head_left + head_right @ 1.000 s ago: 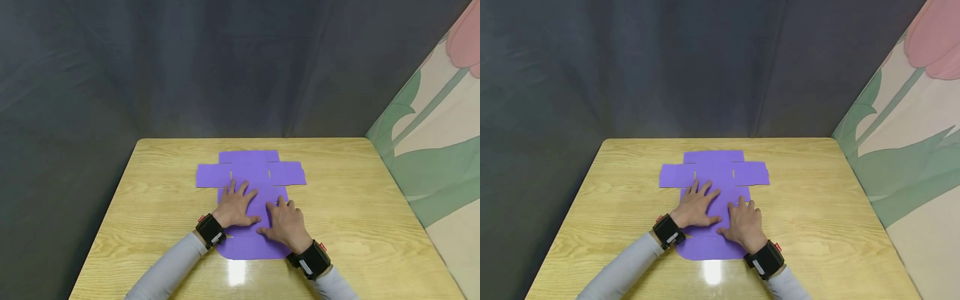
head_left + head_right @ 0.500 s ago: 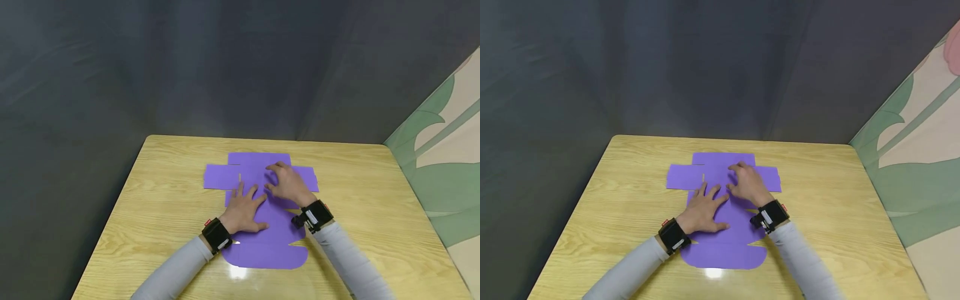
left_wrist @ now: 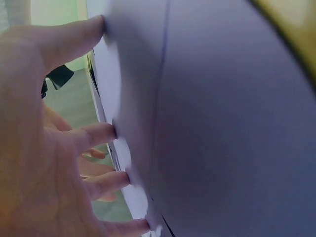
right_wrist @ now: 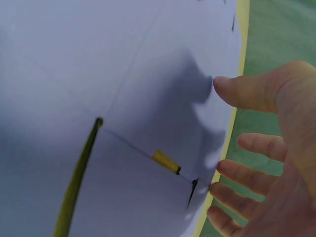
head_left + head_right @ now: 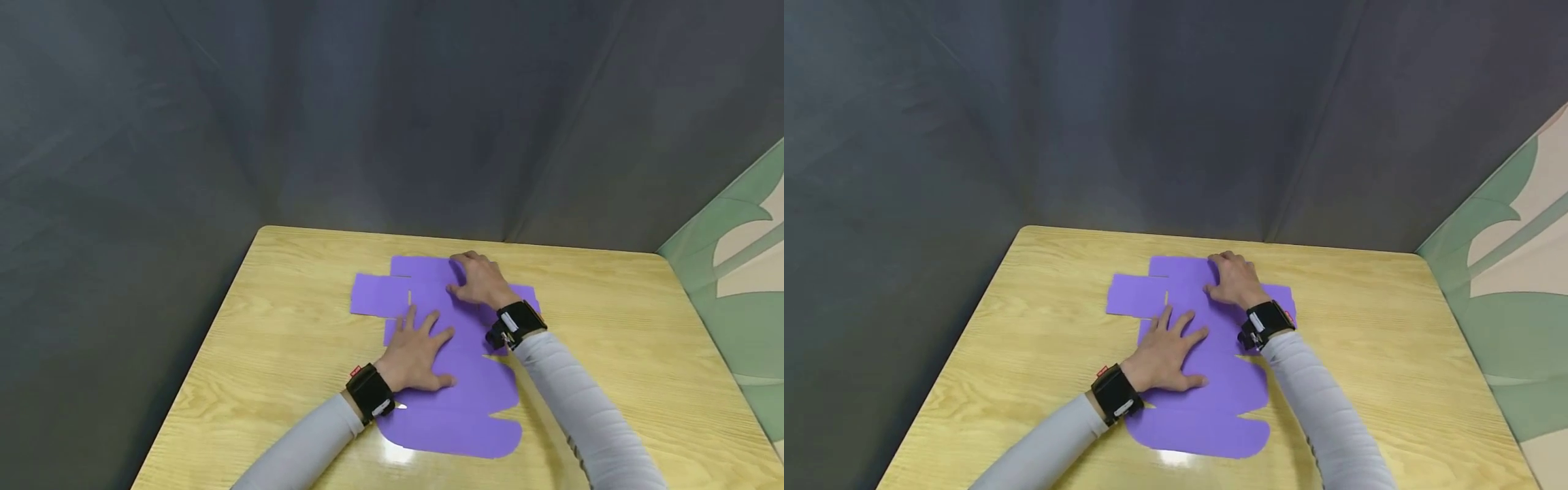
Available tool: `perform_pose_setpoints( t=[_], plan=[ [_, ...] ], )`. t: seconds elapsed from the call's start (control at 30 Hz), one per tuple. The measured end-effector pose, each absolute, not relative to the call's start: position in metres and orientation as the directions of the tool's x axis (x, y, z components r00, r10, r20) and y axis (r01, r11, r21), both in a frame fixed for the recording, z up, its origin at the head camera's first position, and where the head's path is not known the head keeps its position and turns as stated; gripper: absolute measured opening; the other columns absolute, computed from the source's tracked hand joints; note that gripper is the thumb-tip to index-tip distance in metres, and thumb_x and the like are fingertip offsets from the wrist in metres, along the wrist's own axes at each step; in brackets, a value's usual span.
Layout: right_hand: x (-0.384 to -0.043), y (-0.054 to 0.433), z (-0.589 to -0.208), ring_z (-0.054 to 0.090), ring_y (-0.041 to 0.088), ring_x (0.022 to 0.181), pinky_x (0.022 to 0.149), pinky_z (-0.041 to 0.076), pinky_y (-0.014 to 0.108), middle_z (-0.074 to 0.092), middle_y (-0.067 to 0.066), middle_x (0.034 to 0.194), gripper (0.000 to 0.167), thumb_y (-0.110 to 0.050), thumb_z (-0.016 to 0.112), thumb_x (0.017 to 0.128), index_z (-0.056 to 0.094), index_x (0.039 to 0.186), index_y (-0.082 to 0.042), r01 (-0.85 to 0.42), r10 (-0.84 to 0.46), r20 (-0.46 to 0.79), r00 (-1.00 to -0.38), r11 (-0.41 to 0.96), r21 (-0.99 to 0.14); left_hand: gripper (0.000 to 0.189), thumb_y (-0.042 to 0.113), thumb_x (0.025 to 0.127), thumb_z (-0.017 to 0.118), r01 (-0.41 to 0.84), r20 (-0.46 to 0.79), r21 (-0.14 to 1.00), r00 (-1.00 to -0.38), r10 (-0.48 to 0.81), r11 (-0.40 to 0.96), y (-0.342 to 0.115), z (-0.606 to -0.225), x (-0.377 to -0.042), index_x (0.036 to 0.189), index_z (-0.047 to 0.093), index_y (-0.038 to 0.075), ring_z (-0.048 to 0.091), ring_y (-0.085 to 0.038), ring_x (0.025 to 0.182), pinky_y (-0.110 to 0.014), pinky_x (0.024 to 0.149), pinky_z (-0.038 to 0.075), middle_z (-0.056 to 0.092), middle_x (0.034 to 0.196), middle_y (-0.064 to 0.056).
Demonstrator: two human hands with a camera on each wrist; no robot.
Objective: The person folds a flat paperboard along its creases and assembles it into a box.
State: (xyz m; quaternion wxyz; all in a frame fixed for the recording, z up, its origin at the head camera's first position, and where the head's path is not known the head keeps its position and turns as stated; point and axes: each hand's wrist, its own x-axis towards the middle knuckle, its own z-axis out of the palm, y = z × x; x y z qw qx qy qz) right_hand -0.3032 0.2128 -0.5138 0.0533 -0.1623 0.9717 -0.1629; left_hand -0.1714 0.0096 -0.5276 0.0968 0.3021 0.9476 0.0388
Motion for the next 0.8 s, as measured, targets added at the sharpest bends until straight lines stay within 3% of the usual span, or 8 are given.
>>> perform_pose_setpoints(
  t=[0.4, 0.67, 0.8],
  plan=[
    [-0.305, 0.218, -0.519, 0.054, 0.045, 0.139, 0.114, 0.034, 0.072, 0.056, 0.026, 0.146, 0.067, -0.024, 0.081, 0.091, 0.056, 0.151, -0.004, -0.281, -0.298, 0.012, -0.954, 0.884, -0.373, 0.094, 0.079, 0.084, 0.070, 0.567, -0.157, 0.169, -0.792, 0.590, 0.806, 0.007, -0.534, -0.172, 0.163, 0.045, 0.034, 0.024, -0.055, 0.158, -0.070, 0.122, 0.034, 0.033, 0.173, -0.010],
    [-0.309, 0.223, -0.504, 0.063, 0.042, 0.120, 0.107, 0.038, 0.069, 0.062, 0.023, 0.130, 0.051, -0.013, 0.078, 0.092, 0.065, 0.140, -0.001, -0.322, -0.288, 0.145, -0.947, 0.861, -0.393, 0.093, 0.078, 0.086, 0.069, 0.568, -0.139, 0.165, -0.796, 0.589, 0.806, 0.011, -0.533, -0.175, 0.164, 0.043, 0.034, 0.023, -0.051, 0.159, -0.069, 0.123, 0.032, 0.032, 0.173, -0.009],
    [-0.307, 0.224, -0.496, 0.063, 0.040, 0.113, 0.102, 0.039, 0.067, 0.063, 0.020, 0.120, 0.038, -0.010, 0.077, 0.092, 0.072, 0.128, 0.000, -0.353, -0.288, 0.216, -0.933, 0.847, -0.396, 0.088, 0.078, 0.088, 0.066, 0.591, -0.108, 0.109, -0.793, 0.600, 0.800, 0.013, -0.533, -0.171, 0.162, 0.045, 0.036, 0.035, -0.043, 0.153, -0.066, 0.121, 0.037, 0.038, 0.169, -0.007]
  ],
)
